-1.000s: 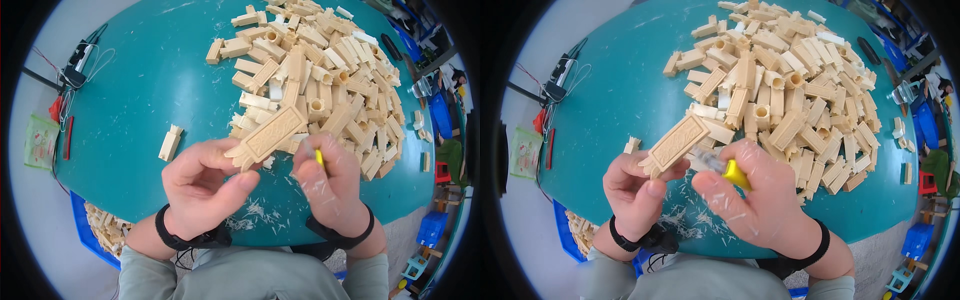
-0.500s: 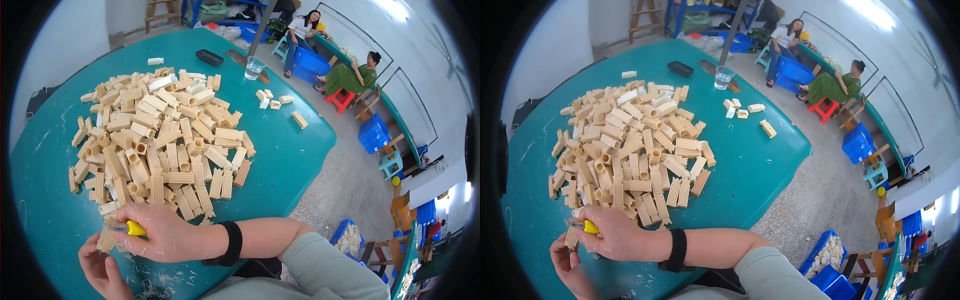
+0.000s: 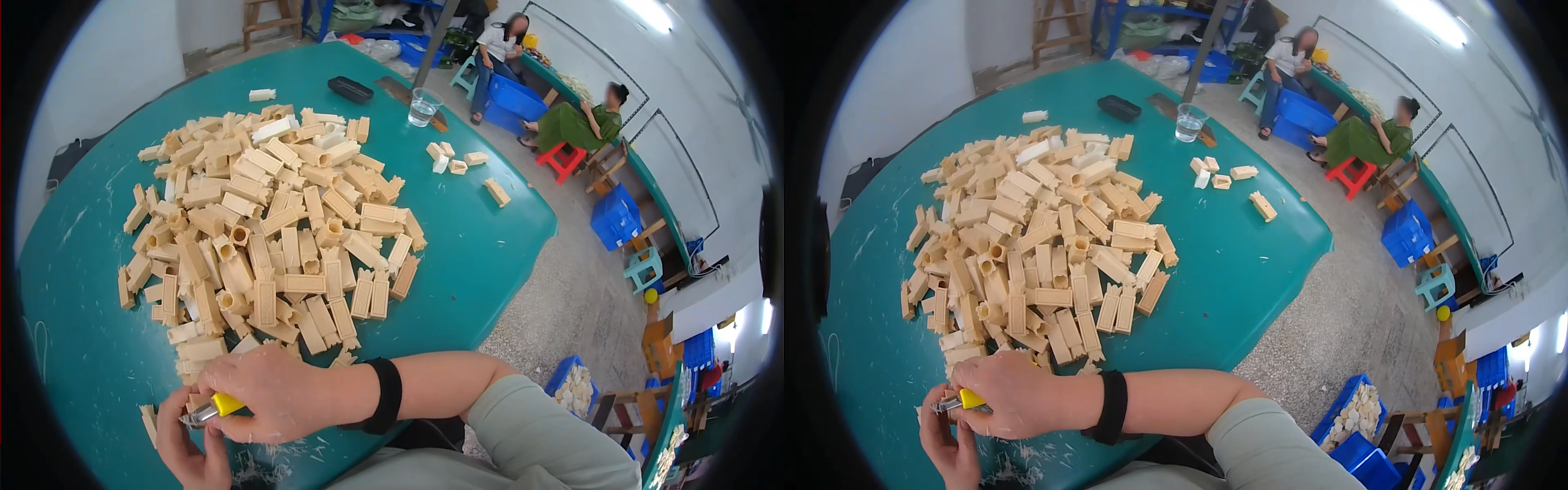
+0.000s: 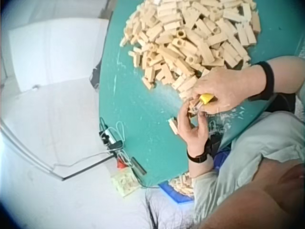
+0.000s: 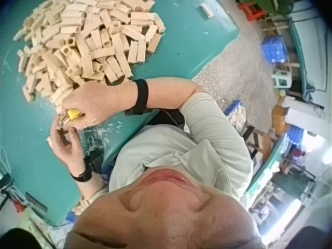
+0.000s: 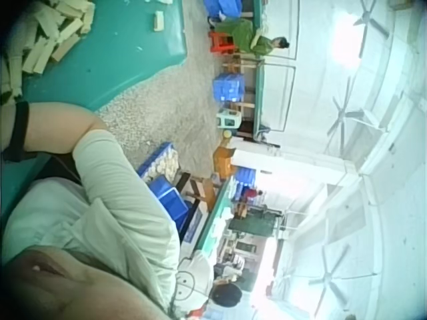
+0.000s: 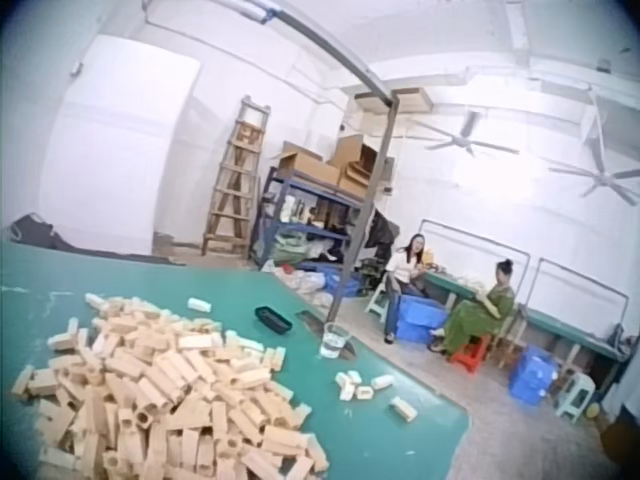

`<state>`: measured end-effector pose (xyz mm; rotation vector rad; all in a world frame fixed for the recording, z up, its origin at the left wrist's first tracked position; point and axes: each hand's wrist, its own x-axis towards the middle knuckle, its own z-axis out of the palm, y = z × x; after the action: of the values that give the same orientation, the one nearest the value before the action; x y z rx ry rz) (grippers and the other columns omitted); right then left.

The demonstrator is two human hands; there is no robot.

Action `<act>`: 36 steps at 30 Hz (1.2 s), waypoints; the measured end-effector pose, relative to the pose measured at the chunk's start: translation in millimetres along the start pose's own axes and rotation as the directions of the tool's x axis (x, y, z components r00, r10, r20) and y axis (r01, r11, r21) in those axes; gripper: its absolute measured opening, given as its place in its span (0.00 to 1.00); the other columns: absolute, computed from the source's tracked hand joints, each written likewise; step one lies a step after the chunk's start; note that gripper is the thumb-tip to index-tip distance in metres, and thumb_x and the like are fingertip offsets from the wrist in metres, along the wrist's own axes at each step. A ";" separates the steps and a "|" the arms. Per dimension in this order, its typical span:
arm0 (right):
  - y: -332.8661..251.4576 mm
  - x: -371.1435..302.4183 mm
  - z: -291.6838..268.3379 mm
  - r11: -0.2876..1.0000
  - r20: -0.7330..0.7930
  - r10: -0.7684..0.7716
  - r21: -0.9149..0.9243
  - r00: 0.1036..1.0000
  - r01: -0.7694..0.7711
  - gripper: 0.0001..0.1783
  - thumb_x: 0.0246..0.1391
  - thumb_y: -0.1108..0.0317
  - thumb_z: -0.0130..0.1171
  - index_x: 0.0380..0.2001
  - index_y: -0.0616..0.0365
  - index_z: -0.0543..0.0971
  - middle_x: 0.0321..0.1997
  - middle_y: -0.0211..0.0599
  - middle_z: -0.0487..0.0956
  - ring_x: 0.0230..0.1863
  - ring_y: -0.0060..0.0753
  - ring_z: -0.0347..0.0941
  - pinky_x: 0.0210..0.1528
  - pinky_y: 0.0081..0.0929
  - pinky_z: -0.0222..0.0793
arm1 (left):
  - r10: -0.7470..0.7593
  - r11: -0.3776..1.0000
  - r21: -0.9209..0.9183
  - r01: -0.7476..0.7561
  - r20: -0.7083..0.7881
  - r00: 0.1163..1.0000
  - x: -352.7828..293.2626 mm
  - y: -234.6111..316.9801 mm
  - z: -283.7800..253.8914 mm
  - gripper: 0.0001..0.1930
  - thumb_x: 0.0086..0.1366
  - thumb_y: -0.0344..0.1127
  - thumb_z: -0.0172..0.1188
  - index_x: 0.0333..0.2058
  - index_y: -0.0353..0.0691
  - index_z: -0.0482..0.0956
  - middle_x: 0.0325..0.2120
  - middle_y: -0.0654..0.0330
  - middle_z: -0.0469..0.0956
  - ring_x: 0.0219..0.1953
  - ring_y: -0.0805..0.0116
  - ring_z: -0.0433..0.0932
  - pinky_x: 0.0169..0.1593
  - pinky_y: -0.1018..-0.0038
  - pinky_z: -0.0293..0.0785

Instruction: The person carves small rectangular wooden blocks using a yellow-handled knife, removing shavings and shaping the pieces. They repeatedly pick up blocks from a large pile on a green table, carve them, and place the finished pieces into a blue bin. Two other people are visible in the background, also working with similar wooden blocks.

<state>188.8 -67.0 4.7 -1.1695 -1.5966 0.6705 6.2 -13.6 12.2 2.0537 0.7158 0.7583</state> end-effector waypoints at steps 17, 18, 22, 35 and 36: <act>-2.7 3.9 -1.5 0.961 0.116 0.080 0.256 0.990 -0.107 0.15 0.48 0.61 0.56 0.34 0.61 0.70 0.24 0.40 0.71 0.24 0.41 0.67 0.26 0.30 0.61 | -0.118 0.919 -0.385 0.082 -0.071 0.991 -3.4 -5.5 7.2 0.18 0.56 0.34 0.60 0.42 0.36 0.63 0.39 0.58 0.67 0.43 0.70 0.68 0.49 0.75 0.64; -2.7 4.0 -1.8 0.957 0.128 0.086 0.265 0.988 -0.118 0.15 0.48 0.61 0.56 0.34 0.61 0.70 0.24 0.40 0.71 0.23 0.41 0.66 0.26 0.30 0.61 | -0.137 0.916 -0.388 0.099 -0.071 0.988 -4.5 -6.9 7.3 0.20 0.56 0.34 0.60 0.43 0.36 0.63 0.39 0.59 0.67 0.43 0.71 0.67 0.50 0.76 0.63; -2.3 1.9 -4.7 0.947 0.136 0.099 0.290 0.986 -0.135 0.15 0.48 0.61 0.55 0.34 0.61 0.70 0.22 0.40 0.71 0.22 0.40 0.66 0.26 0.30 0.61 | -0.138 0.913 -0.396 0.096 -0.077 0.987 -3.2 -3.4 12.1 0.21 0.55 0.35 0.61 0.42 0.36 0.63 0.39 0.59 0.66 0.43 0.71 0.67 0.50 0.76 0.62; -11.2 -0.8 -10.9 0.992 0.028 0.111 0.050 0.993 -0.113 0.14 0.53 0.58 0.53 0.32 0.59 0.69 0.23 0.39 0.71 0.23 0.39 0.68 0.25 0.30 0.63 | 0.121 0.928 -0.321 -0.189 -0.219 0.968 10.2 -1.5 6.3 0.18 0.49 0.23 0.60 0.39 0.36 0.65 0.36 0.53 0.71 0.40 0.65 0.70 0.43 0.73 0.66; -12.8 -0.3 -6.6 0.999 -0.018 0.037 0.004 0.999 -0.037 0.15 0.53 0.56 0.52 0.30 0.58 0.70 0.20 0.41 0.70 0.21 0.43 0.68 0.22 0.32 0.63 | 0.153 0.922 -0.318 -0.220 -0.222 0.963 7.5 -5.0 2.9 0.19 0.48 0.22 0.60 0.39 0.36 0.65 0.37 0.52 0.70 0.40 0.65 0.70 0.44 0.73 0.66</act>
<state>190.3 -72.8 17.7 -1.2013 -1.5614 0.6845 12.1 -7.2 8.5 1.7611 0.4553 1.1218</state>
